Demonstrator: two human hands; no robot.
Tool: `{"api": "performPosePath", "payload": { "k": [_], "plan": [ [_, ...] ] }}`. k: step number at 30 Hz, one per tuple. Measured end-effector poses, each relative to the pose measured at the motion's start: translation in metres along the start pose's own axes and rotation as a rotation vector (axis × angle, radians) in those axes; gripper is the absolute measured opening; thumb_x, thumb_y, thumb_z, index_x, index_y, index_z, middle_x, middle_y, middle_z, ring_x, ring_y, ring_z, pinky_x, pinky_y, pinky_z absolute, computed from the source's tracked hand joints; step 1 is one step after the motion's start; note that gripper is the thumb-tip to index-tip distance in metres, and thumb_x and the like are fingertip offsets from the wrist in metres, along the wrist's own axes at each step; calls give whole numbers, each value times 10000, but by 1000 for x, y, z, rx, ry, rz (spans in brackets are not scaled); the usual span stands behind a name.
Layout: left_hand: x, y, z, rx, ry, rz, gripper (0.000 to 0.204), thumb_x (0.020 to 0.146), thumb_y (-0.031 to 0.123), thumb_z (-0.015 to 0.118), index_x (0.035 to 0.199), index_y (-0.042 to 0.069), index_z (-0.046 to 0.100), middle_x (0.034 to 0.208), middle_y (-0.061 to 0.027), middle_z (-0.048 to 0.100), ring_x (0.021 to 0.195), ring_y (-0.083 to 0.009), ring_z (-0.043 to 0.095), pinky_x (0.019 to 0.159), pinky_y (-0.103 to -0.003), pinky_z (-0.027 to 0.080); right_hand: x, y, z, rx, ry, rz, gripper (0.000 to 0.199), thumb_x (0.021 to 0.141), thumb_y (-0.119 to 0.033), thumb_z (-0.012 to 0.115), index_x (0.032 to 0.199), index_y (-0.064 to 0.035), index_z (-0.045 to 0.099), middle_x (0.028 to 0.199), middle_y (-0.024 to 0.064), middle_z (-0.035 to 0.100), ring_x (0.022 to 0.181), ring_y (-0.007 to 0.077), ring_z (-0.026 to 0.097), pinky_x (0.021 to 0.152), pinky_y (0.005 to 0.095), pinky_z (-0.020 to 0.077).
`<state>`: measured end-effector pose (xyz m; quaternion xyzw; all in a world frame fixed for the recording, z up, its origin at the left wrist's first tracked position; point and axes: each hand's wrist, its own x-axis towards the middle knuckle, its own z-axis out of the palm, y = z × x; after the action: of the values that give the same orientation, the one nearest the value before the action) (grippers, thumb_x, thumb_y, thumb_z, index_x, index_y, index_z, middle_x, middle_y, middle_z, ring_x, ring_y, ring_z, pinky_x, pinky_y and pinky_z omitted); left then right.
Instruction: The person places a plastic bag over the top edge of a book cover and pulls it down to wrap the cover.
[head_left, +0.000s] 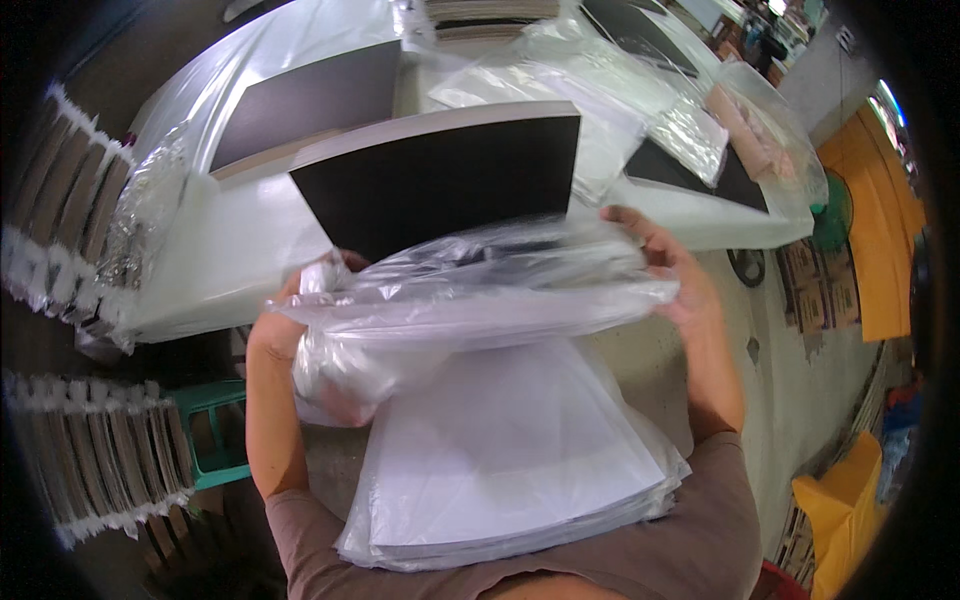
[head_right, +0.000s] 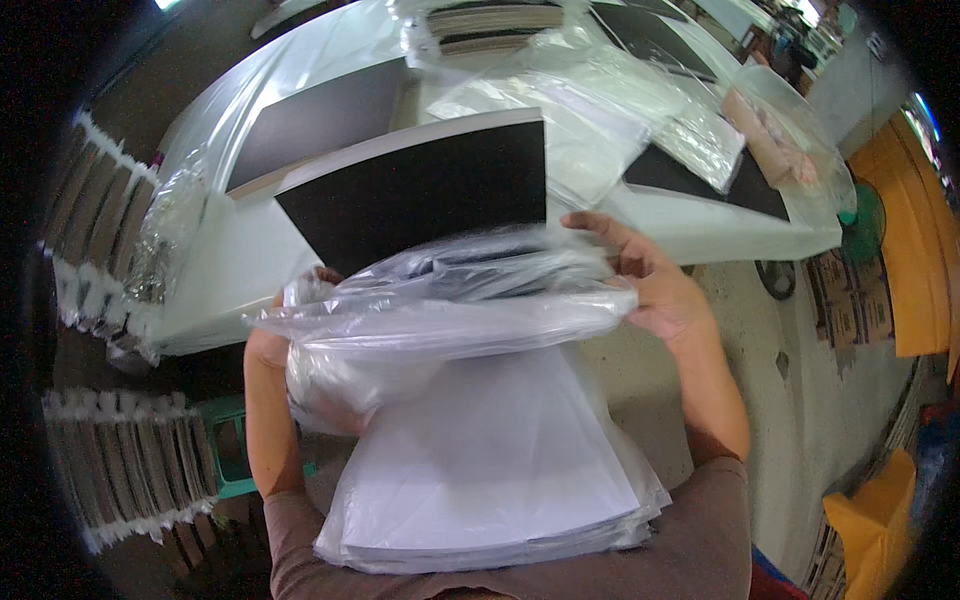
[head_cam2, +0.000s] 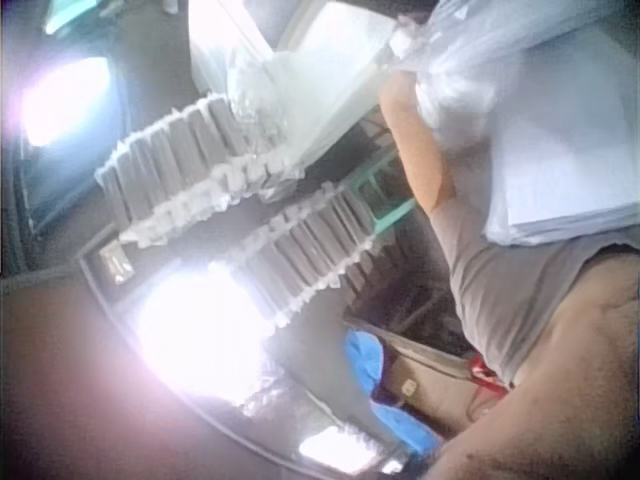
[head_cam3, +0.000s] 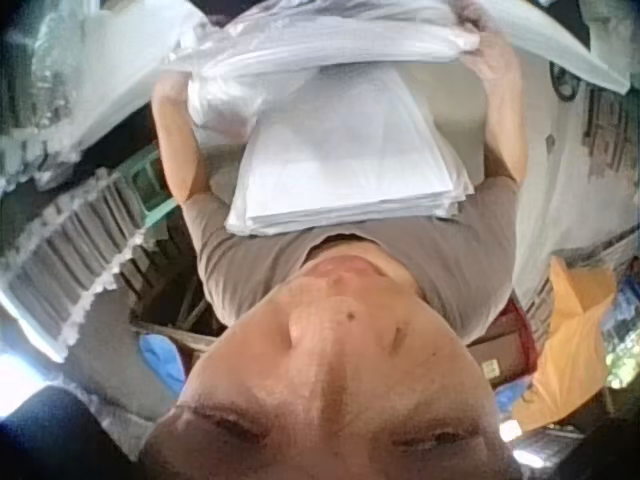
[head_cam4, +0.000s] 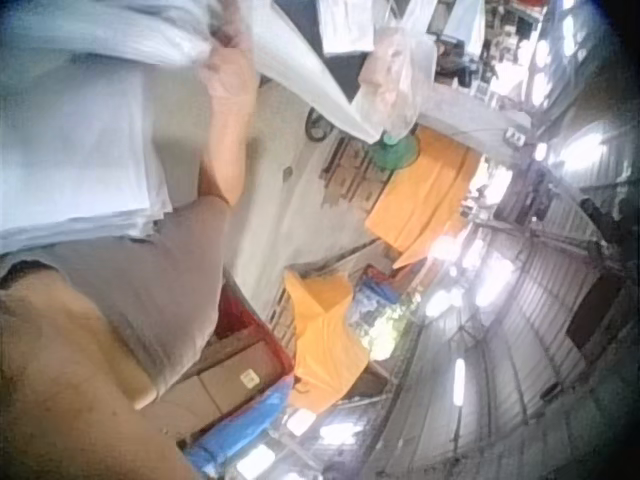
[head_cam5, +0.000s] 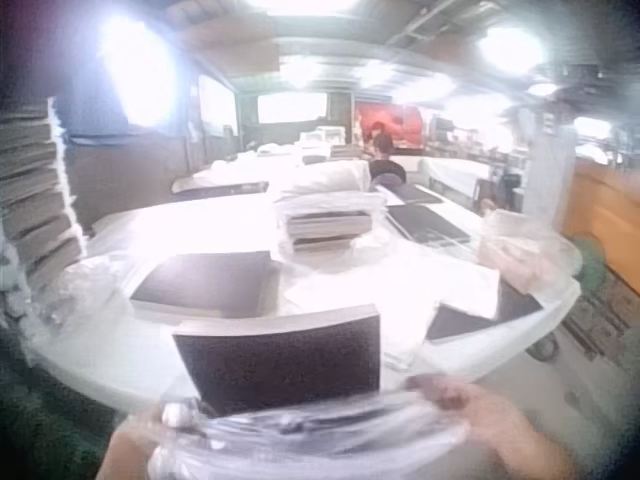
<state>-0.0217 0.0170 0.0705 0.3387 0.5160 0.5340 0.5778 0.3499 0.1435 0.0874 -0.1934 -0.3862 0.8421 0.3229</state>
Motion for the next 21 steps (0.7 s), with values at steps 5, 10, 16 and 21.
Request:
{"api": "performPosePath", "payload": {
  "k": [5, 10, 16, 21],
  "plan": [
    [4, -109, -44, -225, 62, -37, 404, 653, 54, 660, 1030, 13, 517, 920, -67, 562, 827, -146, 529, 734, -240, 420, -32, 95, -80, 49, 235, 137, 706, 648, -150, 686, 1231, -9, 313, 1108, 125, 491, 957, 235, 524, 838, 352, 417],
    [-32, -125, -32, -192, 4, -54, 386, 673, 43, 652, 1030, 30, 505, 875, -44, 557, 780, -122, 522, 703, -226, 411, -52, 130, -94, 430, -17, -35, 584, 741, -121, 607, 1225, -41, 291, 920, 147, 554, 807, 220, 561, 694, 349, 476],
    [-8, -180, -25, -128, 393, -338, 392, 748, 101, 621, 1085, 5, 444, 934, -74, 551, 801, -165, 534, 682, -276, 427, -12, 151, -110, -124, 314, 319, 555, 723, -145, 647, 1185, -20, 366, 916, 125, 567, 799, 190, 552, 697, 287, 438],
    [14, -212, -33, -109, 374, -292, 383, 773, 174, 605, 1081, 5, 454, 921, -57, 559, 777, -155, 525, 670, -271, 422, 27, 211, -176, -517, 448, 356, 425, 709, -111, 635, 1090, -23, 469, 977, 101, 545, 863, 182, 518, 700, 309, 420]
  ]
}}
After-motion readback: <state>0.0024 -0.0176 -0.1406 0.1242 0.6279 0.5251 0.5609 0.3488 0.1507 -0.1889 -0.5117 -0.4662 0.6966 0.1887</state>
